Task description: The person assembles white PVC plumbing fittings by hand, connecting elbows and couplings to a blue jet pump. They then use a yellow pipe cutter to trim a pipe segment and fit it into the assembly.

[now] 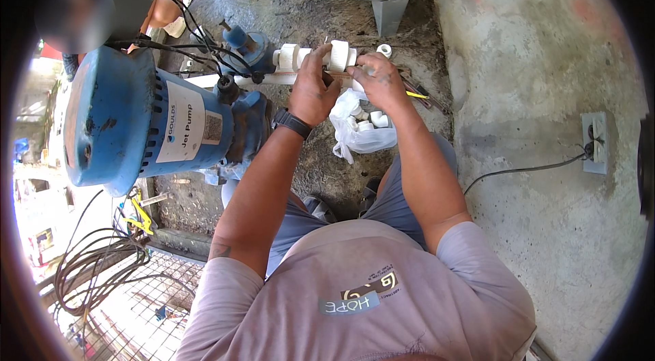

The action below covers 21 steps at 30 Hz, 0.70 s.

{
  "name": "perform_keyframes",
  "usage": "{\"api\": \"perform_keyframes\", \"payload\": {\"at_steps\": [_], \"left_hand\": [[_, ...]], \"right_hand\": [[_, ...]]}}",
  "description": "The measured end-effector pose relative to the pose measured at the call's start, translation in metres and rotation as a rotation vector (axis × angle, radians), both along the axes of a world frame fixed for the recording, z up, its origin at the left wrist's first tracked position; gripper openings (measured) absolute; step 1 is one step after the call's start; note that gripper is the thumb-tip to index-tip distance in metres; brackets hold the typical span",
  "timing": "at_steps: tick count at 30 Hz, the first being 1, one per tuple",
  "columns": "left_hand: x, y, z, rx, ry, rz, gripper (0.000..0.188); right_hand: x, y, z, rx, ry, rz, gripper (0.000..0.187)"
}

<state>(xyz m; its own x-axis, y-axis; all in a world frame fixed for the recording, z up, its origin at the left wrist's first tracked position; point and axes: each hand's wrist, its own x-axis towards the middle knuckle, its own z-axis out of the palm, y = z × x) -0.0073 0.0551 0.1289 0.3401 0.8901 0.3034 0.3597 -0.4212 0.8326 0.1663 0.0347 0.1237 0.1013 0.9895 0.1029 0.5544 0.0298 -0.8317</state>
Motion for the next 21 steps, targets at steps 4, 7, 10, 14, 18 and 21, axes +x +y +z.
{"api": "perform_keyframes", "payload": {"at_steps": [4,7,10,14,18,21], "left_hand": [[0.000,0.000,0.001,0.097,0.112,0.019,0.066],[0.001,-0.002,0.003,0.085,0.138,0.048,0.066],[0.004,-0.004,0.002,0.130,0.165,0.106,0.065],[0.007,-0.014,-0.004,0.201,0.292,0.233,0.062],[0.008,-0.028,-0.010,0.269,0.332,0.478,0.058],[0.008,-0.032,-0.015,0.171,0.375,0.601,0.066]], "right_hand": [[-0.001,0.000,-0.001,0.014,0.049,-0.002,0.026],[-0.002,-0.001,0.001,0.010,0.044,-0.009,0.024],[-0.001,0.002,-0.004,0.030,0.029,-0.008,0.024],[-0.003,0.000,0.002,-0.016,0.073,-0.028,0.024],[-0.003,0.001,-0.006,0.014,0.055,-0.044,0.024],[-0.004,-0.001,-0.005,0.017,0.068,-0.069,0.023]]}}
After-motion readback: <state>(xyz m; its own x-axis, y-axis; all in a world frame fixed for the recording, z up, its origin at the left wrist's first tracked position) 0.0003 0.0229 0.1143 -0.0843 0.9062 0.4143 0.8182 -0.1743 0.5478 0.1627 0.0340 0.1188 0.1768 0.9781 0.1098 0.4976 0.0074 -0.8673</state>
